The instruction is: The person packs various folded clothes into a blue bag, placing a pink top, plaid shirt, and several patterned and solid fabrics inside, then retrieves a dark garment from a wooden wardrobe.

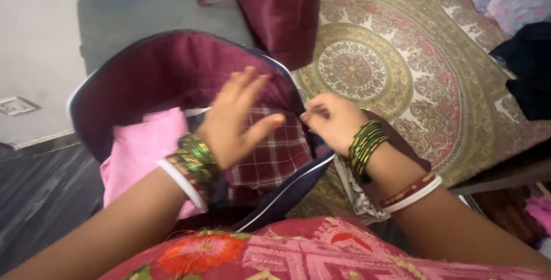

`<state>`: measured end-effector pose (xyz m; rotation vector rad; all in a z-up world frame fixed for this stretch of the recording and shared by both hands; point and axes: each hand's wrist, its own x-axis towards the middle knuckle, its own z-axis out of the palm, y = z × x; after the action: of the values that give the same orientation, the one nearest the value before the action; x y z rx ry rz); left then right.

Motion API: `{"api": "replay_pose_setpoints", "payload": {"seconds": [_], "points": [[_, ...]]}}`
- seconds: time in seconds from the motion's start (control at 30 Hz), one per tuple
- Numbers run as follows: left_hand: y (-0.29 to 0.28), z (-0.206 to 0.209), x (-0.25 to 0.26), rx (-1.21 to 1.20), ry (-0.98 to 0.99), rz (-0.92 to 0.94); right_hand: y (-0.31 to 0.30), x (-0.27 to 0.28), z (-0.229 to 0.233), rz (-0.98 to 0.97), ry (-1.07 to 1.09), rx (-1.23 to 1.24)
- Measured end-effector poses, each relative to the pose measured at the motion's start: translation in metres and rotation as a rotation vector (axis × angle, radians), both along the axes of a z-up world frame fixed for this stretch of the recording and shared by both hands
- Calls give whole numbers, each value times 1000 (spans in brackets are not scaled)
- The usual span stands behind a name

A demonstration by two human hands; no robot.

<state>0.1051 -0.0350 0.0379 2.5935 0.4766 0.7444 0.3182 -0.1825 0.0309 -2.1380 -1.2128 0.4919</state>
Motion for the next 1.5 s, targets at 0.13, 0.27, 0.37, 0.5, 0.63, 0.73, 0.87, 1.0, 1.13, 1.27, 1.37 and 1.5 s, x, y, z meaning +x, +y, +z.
{"api": "replay_pose_setpoints", "payload": {"seconds": [0.13, 0.27, 0.37, 0.5, 0.63, 0.73, 0.87, 1.0, 1.13, 1.27, 1.37, 1.5], "points": [[-46, -2, 68, -84, 89, -165, -34, 82, -77, -92, -62, 127], [-61, -22, 103, -93, 395, -162, -92, 141, -186, -600, 729, -95], [-56, -41, 113, -49, 460, -157, -138, 159, -236, -794, 1010, -108], [-56, -58, 110, 15, 507, -118, -184, 155, -247, -1128, 760, -383], [-59, -64, 107, 74, 385, -112, -205, 158, -264, -1277, 969, -342], [-62, -66, 108, 84, 352, -110, -212, 165, -282, -1453, 1085, -154], [-63, -68, 108, 98, 279, -121, -218, 169, -270, -1312, 1185, -79], [-64, -69, 108, 91, 301, -101, -209, 169, -270, -1212, 1462, 307], [-64, -70, 107, 79, 260, -116, -203, 182, -290, -1056, 1549, 406], [-64, -73, 107, 95, 266, -108, -177, 177, -235, -909, 1589, 525], [-64, -76, 106, 130, 201, -107, -142, 159, -153, -810, 1548, 642], [-61, -81, 106, 127, 213, -94, -110, 140, -63, -615, 1490, 810]]}}
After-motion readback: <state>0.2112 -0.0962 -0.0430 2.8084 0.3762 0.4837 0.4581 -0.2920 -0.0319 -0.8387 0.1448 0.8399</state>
